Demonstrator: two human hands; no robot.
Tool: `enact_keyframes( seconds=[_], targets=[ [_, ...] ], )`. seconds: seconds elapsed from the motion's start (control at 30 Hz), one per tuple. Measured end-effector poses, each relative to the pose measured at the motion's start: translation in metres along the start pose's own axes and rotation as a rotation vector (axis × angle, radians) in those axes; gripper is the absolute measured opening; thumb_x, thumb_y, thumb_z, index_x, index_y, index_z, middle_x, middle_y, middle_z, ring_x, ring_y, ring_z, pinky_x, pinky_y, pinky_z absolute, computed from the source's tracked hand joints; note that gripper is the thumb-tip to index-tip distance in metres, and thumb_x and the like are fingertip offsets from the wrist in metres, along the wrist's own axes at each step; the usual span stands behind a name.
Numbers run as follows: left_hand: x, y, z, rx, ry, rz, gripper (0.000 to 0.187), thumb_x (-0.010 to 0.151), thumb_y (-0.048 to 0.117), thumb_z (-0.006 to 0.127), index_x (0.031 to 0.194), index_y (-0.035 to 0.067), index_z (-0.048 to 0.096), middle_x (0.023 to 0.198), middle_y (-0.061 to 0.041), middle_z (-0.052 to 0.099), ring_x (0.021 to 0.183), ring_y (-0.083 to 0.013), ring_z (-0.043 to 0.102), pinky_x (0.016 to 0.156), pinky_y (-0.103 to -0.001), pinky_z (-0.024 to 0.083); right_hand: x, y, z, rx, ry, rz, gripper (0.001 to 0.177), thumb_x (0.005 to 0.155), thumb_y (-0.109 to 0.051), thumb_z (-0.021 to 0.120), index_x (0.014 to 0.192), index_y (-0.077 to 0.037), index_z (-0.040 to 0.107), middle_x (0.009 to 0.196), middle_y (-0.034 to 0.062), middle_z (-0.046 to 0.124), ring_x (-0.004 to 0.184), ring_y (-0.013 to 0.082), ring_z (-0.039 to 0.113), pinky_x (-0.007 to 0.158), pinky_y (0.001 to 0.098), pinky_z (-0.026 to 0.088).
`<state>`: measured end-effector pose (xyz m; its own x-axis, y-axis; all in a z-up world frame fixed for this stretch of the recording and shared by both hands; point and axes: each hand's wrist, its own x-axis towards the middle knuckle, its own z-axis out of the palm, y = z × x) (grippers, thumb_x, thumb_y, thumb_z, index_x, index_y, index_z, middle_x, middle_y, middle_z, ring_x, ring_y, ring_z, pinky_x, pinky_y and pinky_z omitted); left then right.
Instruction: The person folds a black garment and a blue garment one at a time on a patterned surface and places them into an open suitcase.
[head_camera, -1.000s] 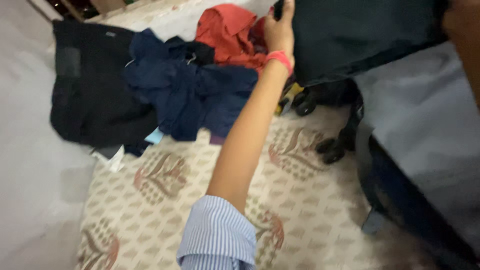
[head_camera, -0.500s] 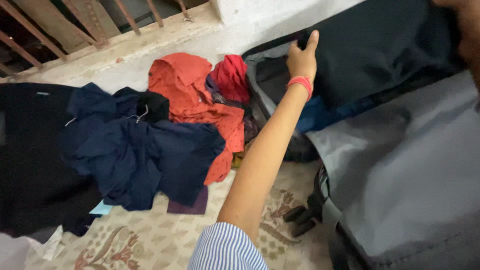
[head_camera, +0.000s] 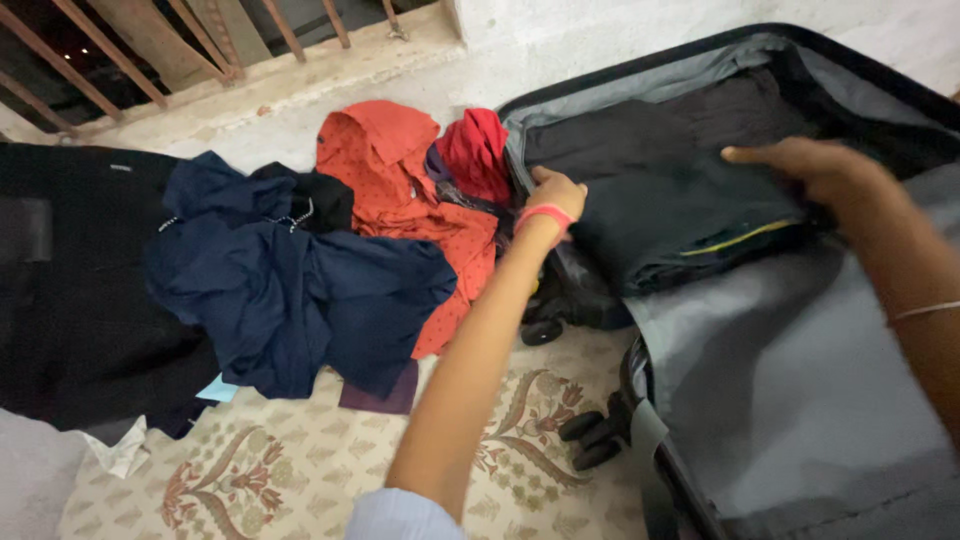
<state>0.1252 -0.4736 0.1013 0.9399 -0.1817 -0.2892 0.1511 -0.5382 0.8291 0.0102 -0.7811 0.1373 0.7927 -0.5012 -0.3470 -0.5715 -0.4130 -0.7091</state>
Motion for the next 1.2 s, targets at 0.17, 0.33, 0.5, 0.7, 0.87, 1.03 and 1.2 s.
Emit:
enact_keyframes(
  seconds=[0.17,0.33,0.5,0.7,0.87,1.03,1.2],
  targets=[
    [0.017,-0.009,0.034,0.479,0.222,0.142,0.119,0.091,0.017,0.069,0.158,-0.008,-0.025,0.125,-0.032,0.067,0.108,-0.0420,0.070,0.096,-0.047,0.055,0.041,0.033,0.027,0.039,-0.007,-0.233,0.083,0.085,-0.058,0.071,0.131,0.010,0.062,0.126,0.0296,0.070,0.109,0.0410,0.068,0.097,0.0481,0.052],
    [-0.017,-0.007,0.044,0.651,0.654,0.328,0.085,0.096,0.013,0.056,0.160,0.003,0.003,0.119,-0.026,0.071,0.105,-0.0364,0.072,0.092,-0.043,0.057,0.039,0.037,0.038,-0.493,0.381,-0.458,0.083,0.094,-0.063,0.071,0.129,0.012,0.057,0.122,0.0386,0.061,0.112,0.0526,0.060,0.092,0.0557,0.049],
    [-0.075,0.019,0.023,0.945,0.746,0.748,0.021,0.103,0.022,0.060,0.118,0.007,0.065,0.113,-0.010,0.069,0.113,-0.0280,0.066,0.096,-0.043,0.054,-0.043,0.019,0.030,-0.880,0.992,-0.879,0.058,0.099,-0.060,0.062,0.127,-0.010,0.071,0.121,0.0227,0.070,0.106,0.0391,0.067,0.077,0.0514,0.054],
    [-0.169,0.011,-0.004,0.410,0.198,1.294,0.035,0.091,0.047,0.066,0.093,0.012,0.061,0.094,-0.006,0.062,0.096,-0.0284,0.064,0.081,-0.044,0.052,-0.178,-0.022,0.021,-0.552,0.251,-0.512,0.048,0.106,-0.051,0.061,0.103,-0.006,0.079,0.095,0.0207,0.070,0.086,0.0366,0.070,0.084,0.0474,0.054],
    [-0.197,-0.005,-0.025,0.340,0.244,1.341,0.027,0.095,0.040,0.061,0.100,0.014,0.061,0.093,-0.004,0.063,0.096,-0.0265,0.066,0.084,-0.041,0.054,-0.227,-0.012,0.044,-0.409,-0.203,-0.799,0.038,0.076,-0.038,0.079,0.104,-0.012,0.082,0.102,0.0036,0.076,0.099,0.0222,0.071,0.089,0.0374,0.054],
    [-0.204,-0.025,-0.046,0.335,0.069,1.228,0.026,0.099,0.036,0.058,0.100,0.013,0.070,0.095,-0.006,0.070,0.092,-0.0312,0.070,0.078,-0.043,0.055,-0.228,0.003,0.056,-0.387,-0.100,-0.864,0.032,0.081,-0.031,0.075,0.104,-0.011,0.082,0.107,0.0046,0.079,0.100,0.0222,0.074,0.094,0.0388,0.056],
    [-0.201,-0.038,-0.050,0.157,-0.004,1.303,0.025,0.099,0.031,0.056,0.105,0.014,0.073,0.103,-0.005,0.074,0.093,-0.0283,0.073,0.082,-0.039,0.057,-0.246,0.023,0.043,-0.314,0.001,-0.850,0.025,0.093,-0.024,0.069,0.109,-0.007,0.080,0.123,0.0093,0.076,0.115,0.0254,0.069,0.102,0.0433,0.049]
  ],
)
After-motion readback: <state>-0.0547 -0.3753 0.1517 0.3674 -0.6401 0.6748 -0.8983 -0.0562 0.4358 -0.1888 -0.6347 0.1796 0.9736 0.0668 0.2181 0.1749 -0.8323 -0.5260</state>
